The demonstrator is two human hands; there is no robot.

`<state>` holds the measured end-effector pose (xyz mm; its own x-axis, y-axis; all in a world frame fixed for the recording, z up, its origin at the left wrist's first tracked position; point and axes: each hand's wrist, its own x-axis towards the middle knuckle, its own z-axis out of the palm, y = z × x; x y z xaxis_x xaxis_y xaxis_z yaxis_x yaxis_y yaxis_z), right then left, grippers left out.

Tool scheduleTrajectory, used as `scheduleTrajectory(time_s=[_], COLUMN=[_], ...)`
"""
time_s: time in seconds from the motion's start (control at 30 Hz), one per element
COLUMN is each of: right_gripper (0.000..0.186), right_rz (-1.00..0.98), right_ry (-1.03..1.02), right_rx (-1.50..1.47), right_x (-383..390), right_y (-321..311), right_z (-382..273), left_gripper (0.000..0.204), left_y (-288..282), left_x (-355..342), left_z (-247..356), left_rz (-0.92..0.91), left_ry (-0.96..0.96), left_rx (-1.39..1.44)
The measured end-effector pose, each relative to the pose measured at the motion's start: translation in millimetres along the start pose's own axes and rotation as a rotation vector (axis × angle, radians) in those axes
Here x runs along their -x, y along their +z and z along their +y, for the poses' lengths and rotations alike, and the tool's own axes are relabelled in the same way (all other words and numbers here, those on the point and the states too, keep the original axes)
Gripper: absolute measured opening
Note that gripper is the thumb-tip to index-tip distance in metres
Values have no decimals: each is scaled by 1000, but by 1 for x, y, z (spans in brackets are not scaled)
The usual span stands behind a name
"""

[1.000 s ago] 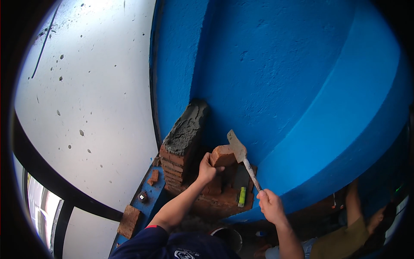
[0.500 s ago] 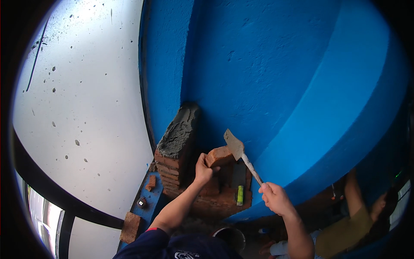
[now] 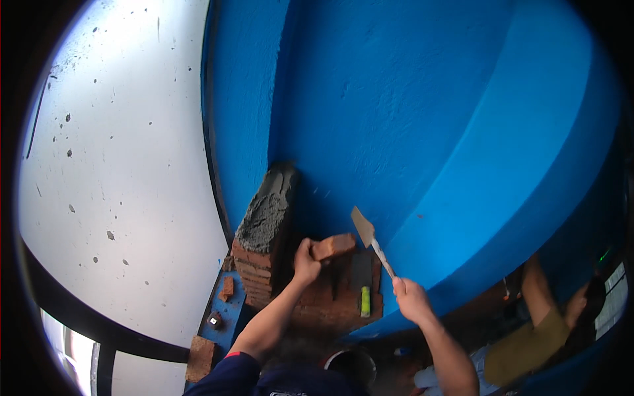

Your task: The person lays bricks to build a small wall by applying mortar from a bucket with a trowel and positioning each brick by hand.

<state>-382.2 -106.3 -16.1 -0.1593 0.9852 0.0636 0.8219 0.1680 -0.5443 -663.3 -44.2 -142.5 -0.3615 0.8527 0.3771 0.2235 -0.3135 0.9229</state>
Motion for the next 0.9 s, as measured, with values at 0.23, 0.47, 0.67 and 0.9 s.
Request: scheduleTrajectory(time_s=[0.23,0.47,0.67,0.9], right_gripper=[50,39,38,50], right_rz=[-2,-154,381,-13], right_ry=[88,93,-623,218], right_rx=[-343,-695,-849,-216], right_x=[14,25,35,-17], right_y=[-27,-44,-150,23], right_z=[-23,-65,-149,21], left_gripper=[47,48,47,48], left_y=[6,11,-4,13], left_x=[10,-8,-16,-29], left_z=[-17,5,18,-19], left_rz=[77,28,26,9], left_ry=[-272,-179,-105,-49], left_rx=[86,226,220,128])
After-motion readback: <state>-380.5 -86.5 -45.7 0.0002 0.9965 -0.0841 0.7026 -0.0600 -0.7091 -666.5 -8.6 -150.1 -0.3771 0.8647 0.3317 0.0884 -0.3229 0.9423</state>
